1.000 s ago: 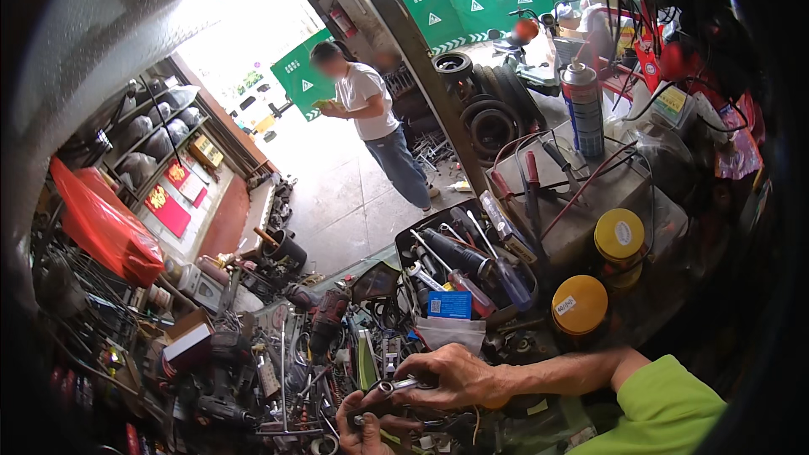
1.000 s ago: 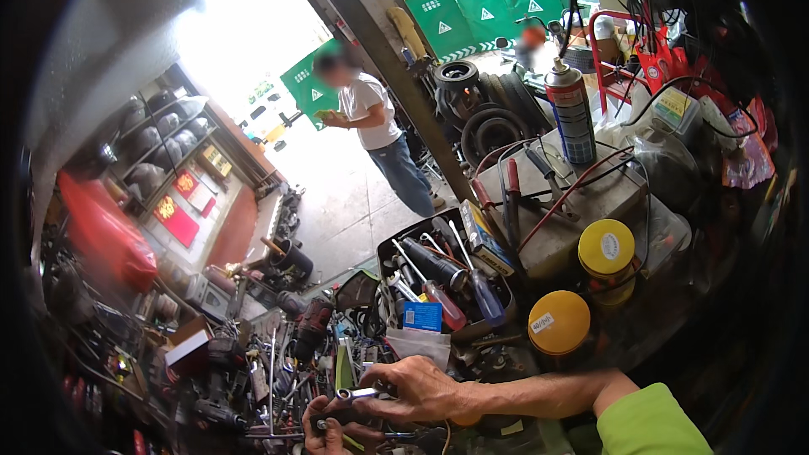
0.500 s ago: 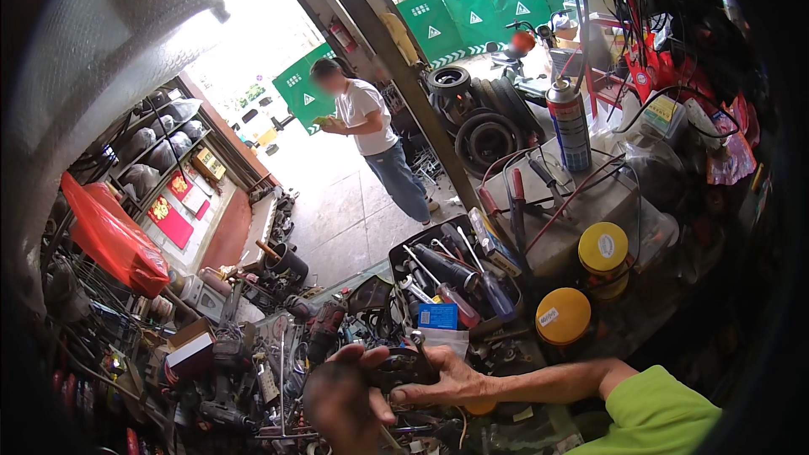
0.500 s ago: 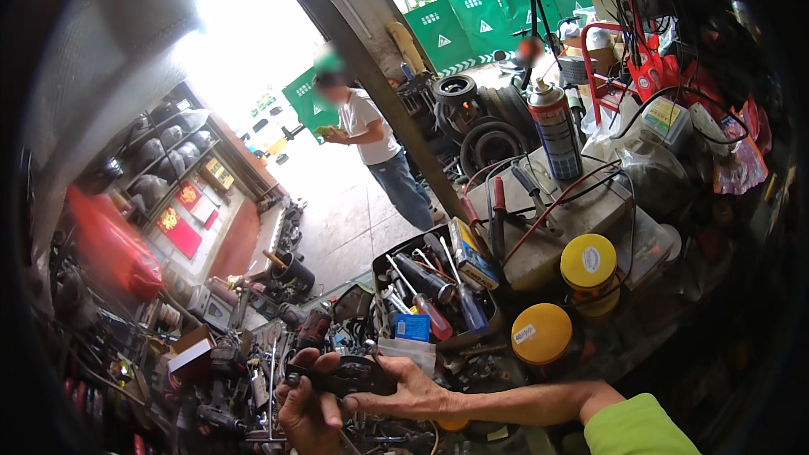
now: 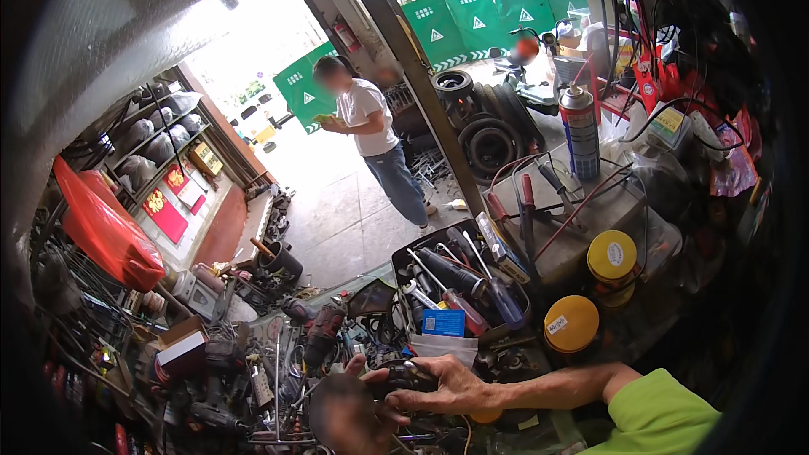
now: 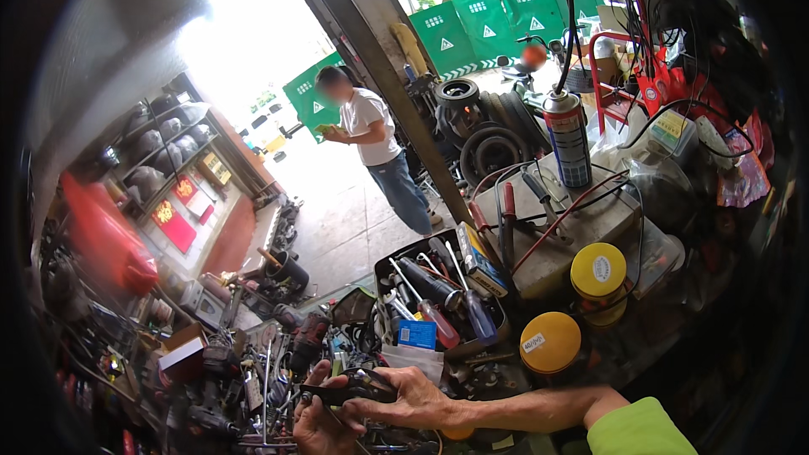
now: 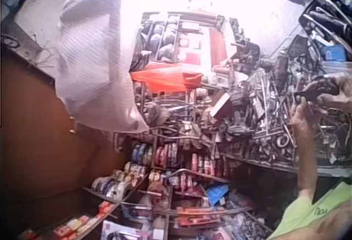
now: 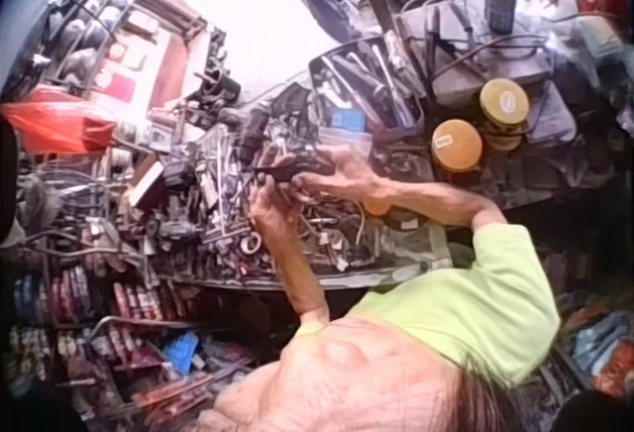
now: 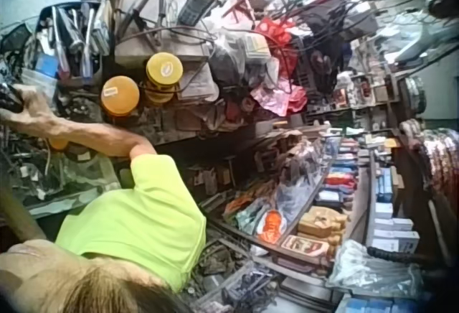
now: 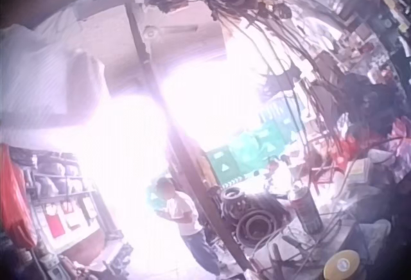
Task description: The person holds a small electronic component and uses a tool to manipulate wires and connectors. They repeatedly adjust the component while standing at a cluttered workbench in a workshop.
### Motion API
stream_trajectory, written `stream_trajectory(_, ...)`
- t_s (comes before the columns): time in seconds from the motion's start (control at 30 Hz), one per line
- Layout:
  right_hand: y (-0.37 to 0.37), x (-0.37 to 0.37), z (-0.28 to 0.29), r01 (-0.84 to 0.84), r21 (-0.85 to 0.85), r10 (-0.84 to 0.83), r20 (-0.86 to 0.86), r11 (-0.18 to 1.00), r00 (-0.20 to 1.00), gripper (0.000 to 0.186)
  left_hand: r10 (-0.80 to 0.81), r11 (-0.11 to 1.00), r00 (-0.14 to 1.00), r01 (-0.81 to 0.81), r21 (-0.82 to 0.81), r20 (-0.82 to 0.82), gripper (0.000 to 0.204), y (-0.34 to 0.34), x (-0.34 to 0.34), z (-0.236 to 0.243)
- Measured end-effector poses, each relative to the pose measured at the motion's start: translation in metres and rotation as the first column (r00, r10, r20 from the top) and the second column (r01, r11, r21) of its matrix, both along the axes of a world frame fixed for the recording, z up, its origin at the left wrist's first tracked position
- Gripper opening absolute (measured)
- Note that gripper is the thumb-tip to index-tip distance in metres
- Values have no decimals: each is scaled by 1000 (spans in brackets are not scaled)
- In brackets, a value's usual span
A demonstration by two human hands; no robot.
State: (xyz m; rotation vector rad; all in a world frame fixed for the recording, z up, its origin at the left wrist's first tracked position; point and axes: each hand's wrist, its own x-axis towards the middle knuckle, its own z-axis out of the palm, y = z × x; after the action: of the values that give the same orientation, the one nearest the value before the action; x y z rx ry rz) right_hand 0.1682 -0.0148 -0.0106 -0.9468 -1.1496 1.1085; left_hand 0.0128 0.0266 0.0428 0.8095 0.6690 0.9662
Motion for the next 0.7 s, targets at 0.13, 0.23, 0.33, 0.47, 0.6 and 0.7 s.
stream_trajectory(0.13,7,-2,-10,-25,-65,23,-26,998,999,50,93,994,990,-87,61,-105,42,13,-1,-16)
stream_trajectory(0.23,7,-1,-12,-14,-73,10,-59,997,998,51,50,993,992,-36,115,-118,37,13,-10,-28)
stream_trajectory(0.33,10,-4,-18,-16,-55,13,-54,998,998,50,48,992,992,-33,121,-120,31,7,-5,-14)
stream_trajectory(0.47,7,1,-4,-89,-182,97,39,979,995,46,170,985,979,-166,44,-117,25,9,-4,-15)
stream_trajectory(0.6,13,-8,-22,68,-3,-68,-17,998,998,50,239,970,968,-242,-31,-70,19,11,1,-16)
stream_trajectory(0.7,13,-5,-20,86,-4,-86,37,996,996,52,231,969,972,-234,-77,-49,19,13,-2,-19)
